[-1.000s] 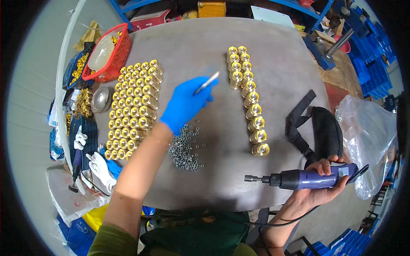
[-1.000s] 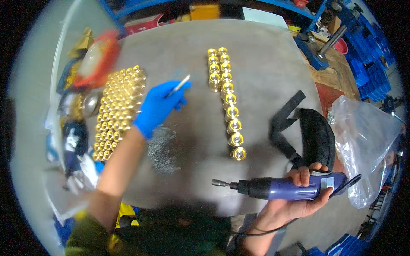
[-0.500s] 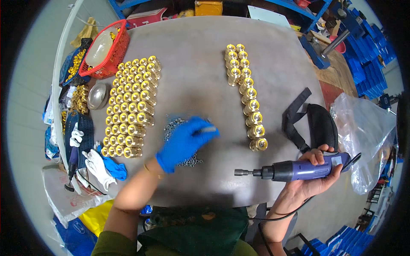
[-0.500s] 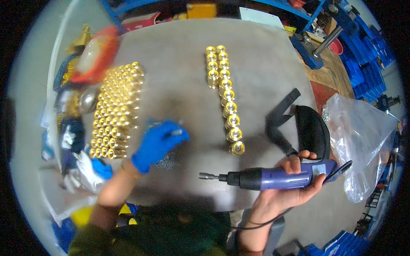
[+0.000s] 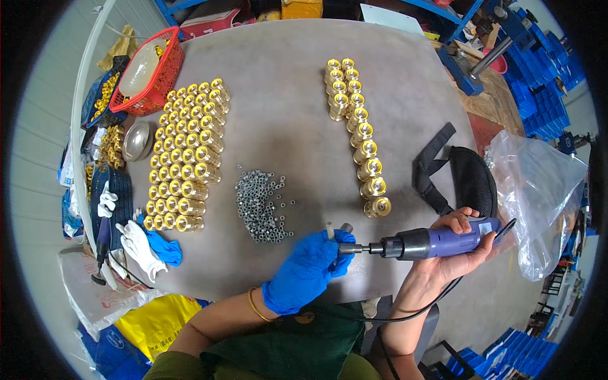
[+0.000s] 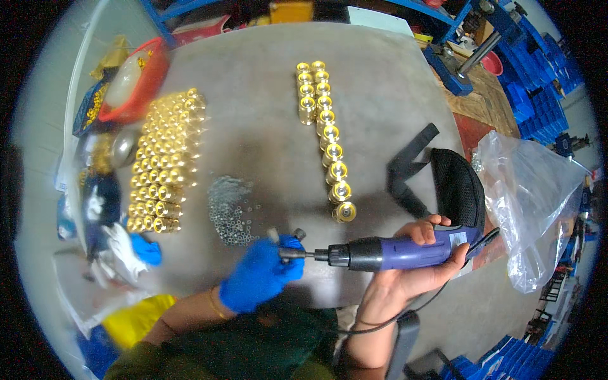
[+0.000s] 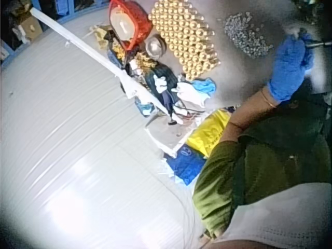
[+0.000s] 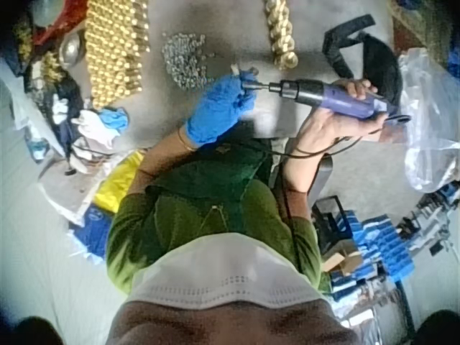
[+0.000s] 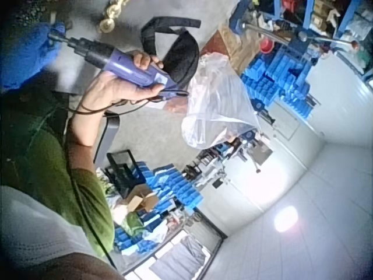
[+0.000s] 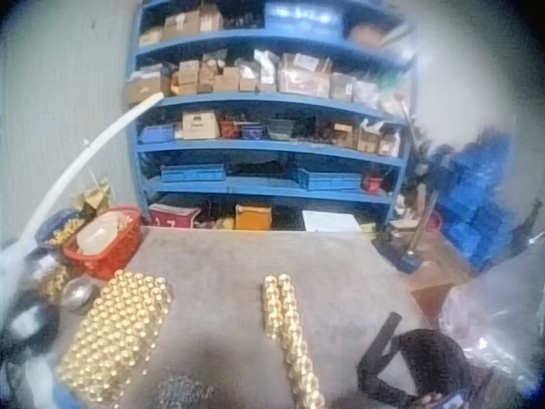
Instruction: Assembling small metal parts into a larger cylindrical unit using an electric screwdriver.
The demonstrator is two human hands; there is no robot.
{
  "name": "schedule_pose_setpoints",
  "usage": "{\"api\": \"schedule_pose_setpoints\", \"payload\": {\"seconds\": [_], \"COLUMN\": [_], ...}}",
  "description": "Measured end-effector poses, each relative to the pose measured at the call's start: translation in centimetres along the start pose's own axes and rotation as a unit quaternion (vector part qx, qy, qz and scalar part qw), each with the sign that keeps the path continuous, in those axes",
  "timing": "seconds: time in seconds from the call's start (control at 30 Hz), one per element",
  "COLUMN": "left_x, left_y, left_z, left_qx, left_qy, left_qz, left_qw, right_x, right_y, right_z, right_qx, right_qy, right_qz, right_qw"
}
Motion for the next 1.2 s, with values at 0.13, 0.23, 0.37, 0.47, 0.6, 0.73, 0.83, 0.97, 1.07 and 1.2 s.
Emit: {"api": "schedule_pose_setpoints", "payload": {"seconds": [0.13, 0.23, 0.37, 0.47, 0.6, 0.73, 0.83, 0.97, 1.07, 1.2], "left_x": [-0.1, 0.0, -2.3, -4.4, -6.4, -5.7, -5.3, -5.2, -5.3, -5.3], "left_y": [0.2, -0.1, -0.3, -1.5, -3.3, -4.9, -4.9, -4.3, -4.1, -4.5], "left_z": [-1.5, -0.8, 0.2, 5.2, 10.6, 13.4, 14.3, 14.4, 13.9, 13.6], "left_qx": [0.084, 0.15, 0.111, -0.081, -0.265, -0.315, -0.307, -0.287, -0.308, -0.298], "left_qy": [0.452, 0.295, 0.246, -0.418, -0.428, -0.454, -0.468, -0.465, -0.453, -0.454], "left_qz": [0.132, 0.079, 0.121, -0.224, -0.181, -0.203, -0.197, -0.149, -0.188, -0.195], "left_qw": [0.878, 0.94, 0.955, 0.877, 0.845, 0.808, 0.805, 0.824, 0.815, 0.816], "right_x": [-0.2, -0.1, 0.0, 0.5, 0.6, 0.6, 0.6, 0.5, 0.1, 0.1], "right_y": [-0.1, -0.5, -0.7, -0.8, -0.8, -0.8, -0.7, -0.5, -0.4, -0.3], "right_z": [0.3, 1.2, 1.9, 1.7, 1.8, 2.0, 2.1, 1.6, 1.5, 1.7], "right_qx": [-0.007, -0.019, -0.017, -0.031, -0.029, -0.012, -0.025, -0.015, -0.02, -0.015], "right_qy": [-0.011, -0.03, -0.063, -0.053, -0.037, -0.016, -0.036, -0.016, -0.002, -0.009], "right_qz": [-0.022, -0.042, -0.09, -0.068, -0.052, -0.061, -0.058, -0.056, -0.058, -0.07], "right_qw": [1.0, 0.998, 0.994, 0.996, 0.998, 0.998, 0.997, 0.998, 0.998, 0.997]}}
Point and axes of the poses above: each hand's wrist, its own y-axis away from the middle knuckle, its own z-axis out of the back of the hand, x = y × z, the point moved 1 cm from there along -y, towards the middle knuckle, and after that the axes turned 10 degrees about z, right-handed, at the moved point
